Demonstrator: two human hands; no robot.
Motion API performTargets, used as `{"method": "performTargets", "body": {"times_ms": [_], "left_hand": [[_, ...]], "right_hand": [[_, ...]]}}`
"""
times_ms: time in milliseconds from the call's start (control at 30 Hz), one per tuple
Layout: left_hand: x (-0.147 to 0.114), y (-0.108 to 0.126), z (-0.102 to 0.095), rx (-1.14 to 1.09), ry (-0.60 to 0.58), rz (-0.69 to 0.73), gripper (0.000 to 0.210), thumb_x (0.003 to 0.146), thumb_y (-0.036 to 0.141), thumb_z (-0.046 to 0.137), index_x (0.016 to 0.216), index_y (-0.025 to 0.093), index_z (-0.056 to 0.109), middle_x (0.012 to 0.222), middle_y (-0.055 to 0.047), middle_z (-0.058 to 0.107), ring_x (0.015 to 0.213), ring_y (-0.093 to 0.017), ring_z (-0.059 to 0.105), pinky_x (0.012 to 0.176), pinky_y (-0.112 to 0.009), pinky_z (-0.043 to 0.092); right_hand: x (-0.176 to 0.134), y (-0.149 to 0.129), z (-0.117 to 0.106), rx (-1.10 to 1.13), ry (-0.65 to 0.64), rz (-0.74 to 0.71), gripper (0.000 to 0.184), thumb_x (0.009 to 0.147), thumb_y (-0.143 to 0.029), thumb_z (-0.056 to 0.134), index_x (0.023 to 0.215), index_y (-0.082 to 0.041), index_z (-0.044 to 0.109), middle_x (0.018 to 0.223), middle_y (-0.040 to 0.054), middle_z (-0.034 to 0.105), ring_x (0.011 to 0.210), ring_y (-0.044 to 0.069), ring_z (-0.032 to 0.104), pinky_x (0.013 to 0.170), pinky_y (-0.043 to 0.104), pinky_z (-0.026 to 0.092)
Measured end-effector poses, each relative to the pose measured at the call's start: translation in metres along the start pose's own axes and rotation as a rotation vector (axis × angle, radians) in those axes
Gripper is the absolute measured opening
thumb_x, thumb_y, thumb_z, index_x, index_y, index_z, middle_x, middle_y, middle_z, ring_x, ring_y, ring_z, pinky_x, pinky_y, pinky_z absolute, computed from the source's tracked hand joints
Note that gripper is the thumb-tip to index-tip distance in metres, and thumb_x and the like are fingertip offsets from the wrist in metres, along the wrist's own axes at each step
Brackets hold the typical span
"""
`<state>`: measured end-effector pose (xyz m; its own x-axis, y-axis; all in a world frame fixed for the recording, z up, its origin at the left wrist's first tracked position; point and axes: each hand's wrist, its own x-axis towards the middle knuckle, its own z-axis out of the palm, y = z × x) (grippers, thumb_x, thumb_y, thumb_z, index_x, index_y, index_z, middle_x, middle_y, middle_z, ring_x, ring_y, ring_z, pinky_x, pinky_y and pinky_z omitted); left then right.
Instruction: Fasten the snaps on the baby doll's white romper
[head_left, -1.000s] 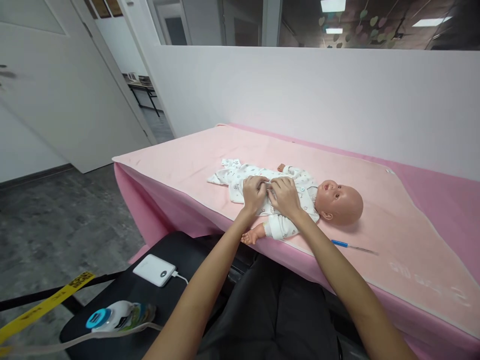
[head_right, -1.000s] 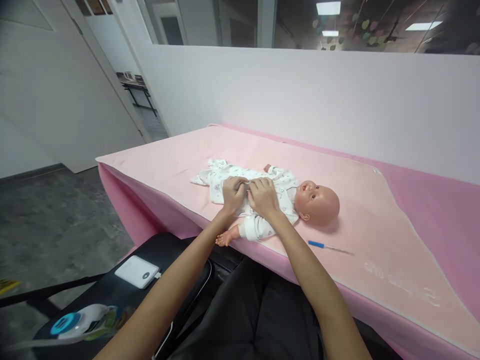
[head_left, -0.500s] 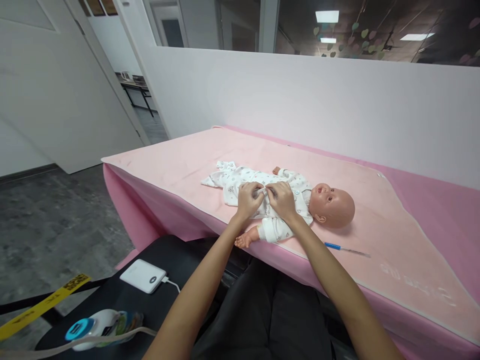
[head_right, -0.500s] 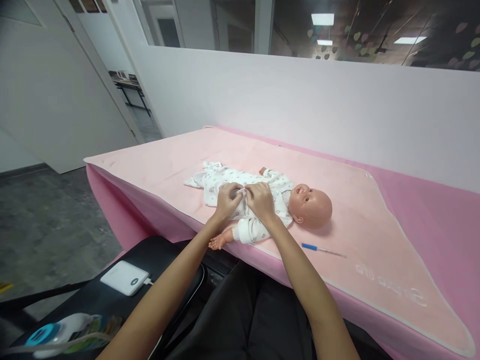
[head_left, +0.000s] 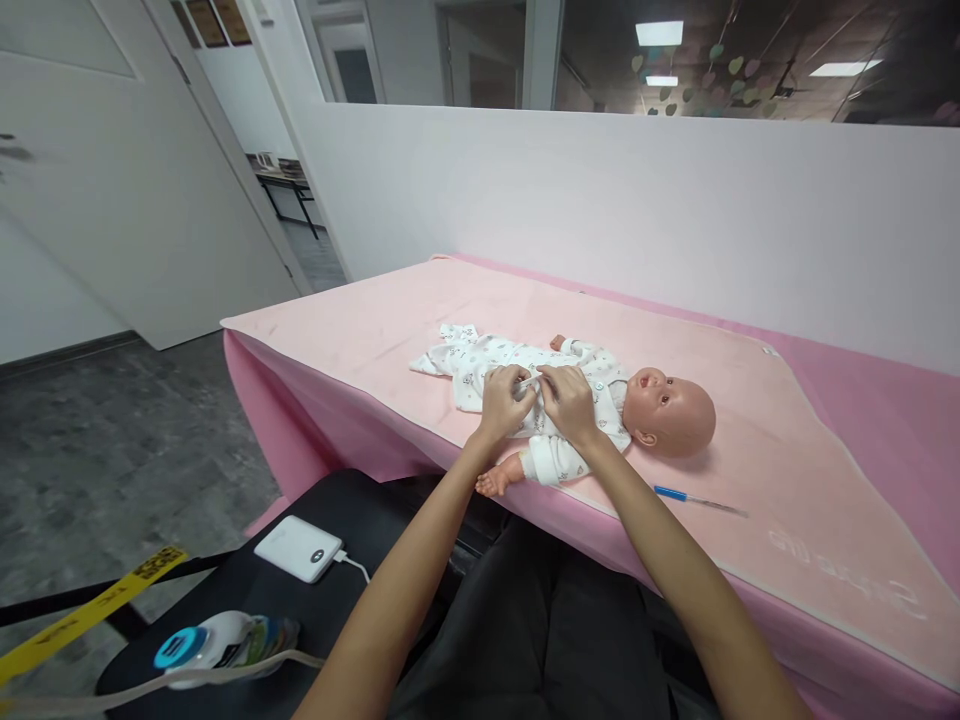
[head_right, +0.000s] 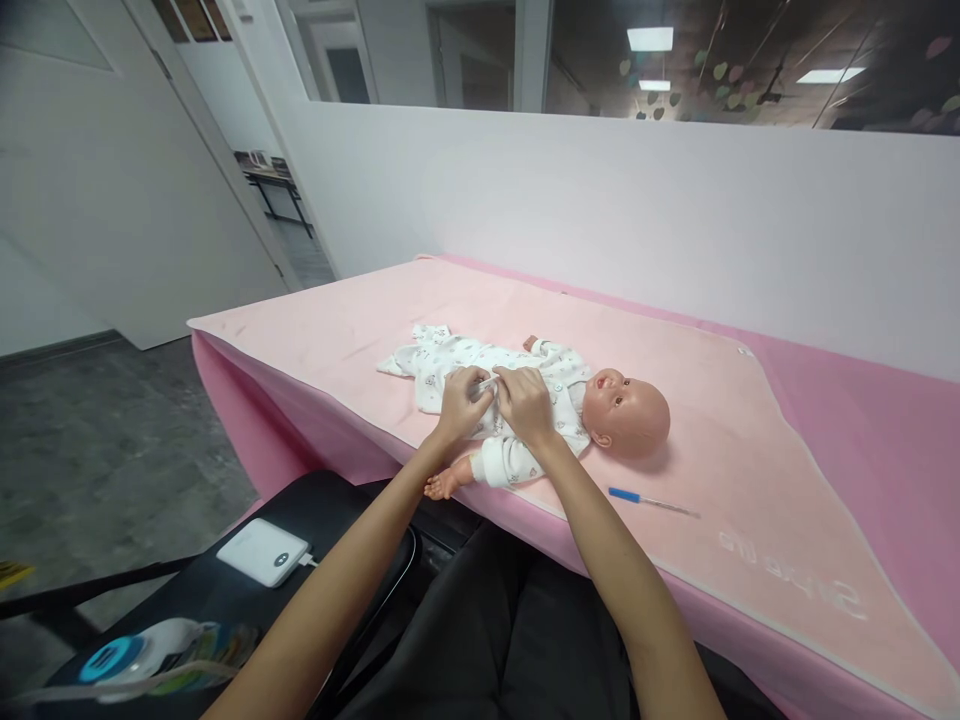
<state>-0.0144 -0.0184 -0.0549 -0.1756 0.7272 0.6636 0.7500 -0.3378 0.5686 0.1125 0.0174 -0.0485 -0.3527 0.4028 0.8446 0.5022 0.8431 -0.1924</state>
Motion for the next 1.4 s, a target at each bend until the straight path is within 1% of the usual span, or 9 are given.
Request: {"method": "performTargets", "body": {"times_ms": [200, 367, 667, 833, 1067, 1167, 1233, 1300, 1400], "left_hand": [[0.001, -0.003, -0.001, -0.182, 0.004, -0.02, 0.009, 0.066, 0.016, 0.051, 0.074, 0.019, 0.053, 0.077, -0.001, 0.061, 0.078, -0.018, 0.053, 0.082, -0.035, 0.039], [0.002, -0.007, -0.003, -0.369, 0.0, -0.087, 0.023, 0.063, 0.015, 0.051, 0.086, 0.019, 0.056, 0.079, -0.001, 0.058, 0.076, -0.016, 0.054, 0.074, -0.029, 0.043], [0.004, -0.009, -0.01, -0.59, -0.068, -0.258, 0.03, 0.057, 0.018, 0.064, 0.087, 0.02, 0.062, 0.061, 0.005, 0.049, 0.058, -0.01, 0.047, 0.058, -0.024, 0.04], [0.004, -0.013, -0.008, -0.701, -0.062, -0.299, 0.022, 0.056, 0.018, 0.058, 0.077, 0.019, 0.061, 0.052, 0.006, 0.043, 0.05, -0.01, 0.041, 0.052, -0.024, 0.035], [0.001, -0.015, -0.006, -0.458, 0.244, -0.347, 0.01, 0.066, 0.019, 0.048, 0.073, 0.02, 0.055, 0.049, 0.007, 0.027, 0.045, -0.009, 0.029, 0.048, -0.024, 0.027], [0.0, -0.011, -0.007, -0.248, 0.394, -0.334, 0.01, 0.074, 0.024, 0.051, 0.082, 0.02, 0.055, 0.053, 0.005, 0.035, 0.052, -0.012, 0.038, 0.056, -0.026, 0.033], [-0.002, -0.007, -0.008, -0.082, 0.497, -0.252, 0.012, 0.079, 0.028, 0.051, 0.087, 0.02, 0.055, 0.062, 0.002, 0.046, 0.064, -0.015, 0.045, 0.068, -0.03, 0.036], [-0.003, -0.003, -0.008, 0.031, 0.461, -0.122, 0.014, 0.083, 0.031, 0.051, 0.087, 0.02, 0.056, 0.072, -0.001, 0.053, 0.074, -0.017, 0.048, 0.077, -0.033, 0.035], [-0.006, 0.003, -0.006, 0.107, 0.211, 0.077, 0.017, 0.086, 0.033, 0.049, 0.083, 0.02, 0.059, 0.081, -0.004, 0.059, 0.081, -0.02, 0.05, 0.08, -0.035, 0.033]], "right_hand": [[0.001, -0.001, 0.0, -0.009, -0.038, 0.046, 0.021, 0.088, -0.021, 0.043, 0.098, -0.019, 0.061, 0.083, 0.0053, 0.067, 0.078, 0.019, 0.058, 0.079, 0.033, 0.044], [0.001, -0.001, -0.001, -0.008, -0.053, 0.086, 0.02, 0.089, -0.023, 0.044, 0.097, -0.02, 0.062, 0.084, 0.0051, 0.068, 0.079, 0.019, 0.059, 0.079, 0.033, 0.043], [0.0, 0.001, 0.001, -0.054, -0.086, 0.053, 0.019, 0.089, -0.024, 0.044, 0.094, -0.019, 0.062, 0.085, 0.0051, 0.068, 0.079, 0.019, 0.059, 0.079, 0.032, 0.042], [-0.001, 0.002, 0.003, -0.073, -0.107, 0.038, 0.02, 0.09, -0.025, 0.044, 0.091, -0.019, 0.062, 0.084, 0.0052, 0.067, 0.079, 0.019, 0.058, 0.078, 0.032, 0.042], [0.0, 0.0, 0.0, -0.106, -0.07, 0.08, 0.021, 0.09, -0.025, 0.043, 0.096, -0.018, 0.061, 0.084, 0.0057, 0.067, 0.079, 0.019, 0.057, 0.078, 0.032, 0.041], [0.0, -0.001, -0.002, -0.139, -0.031, 0.107, 0.022, 0.09, -0.025, 0.043, 0.103, -0.018, 0.06, 0.084, 0.0066, 0.066, 0.08, 0.02, 0.057, 0.078, 0.033, 0.041], [0.0, -0.001, -0.002, -0.161, -0.01, 0.132, 0.022, 0.09, -0.025, 0.043, 0.103, -0.018, 0.06, 0.085, 0.007, 0.066, 0.08, 0.021, 0.056, 0.077, 0.034, 0.04], [-0.001, -0.001, -0.002, -0.177, 0.007, 0.158, 0.022, 0.09, -0.024, 0.042, 0.101, -0.018, 0.06, 0.086, 0.0071, 0.066, 0.08, 0.021, 0.056, 0.076, 0.034, 0.039], [-0.001, 0.0, -0.002, -0.197, 0.027, 0.175, 0.021, 0.089, -0.021, 0.041, 0.098, -0.017, 0.06, 0.087, 0.0068, 0.066, 0.08, 0.021, 0.055, 0.076, 0.033, 0.039]]}}
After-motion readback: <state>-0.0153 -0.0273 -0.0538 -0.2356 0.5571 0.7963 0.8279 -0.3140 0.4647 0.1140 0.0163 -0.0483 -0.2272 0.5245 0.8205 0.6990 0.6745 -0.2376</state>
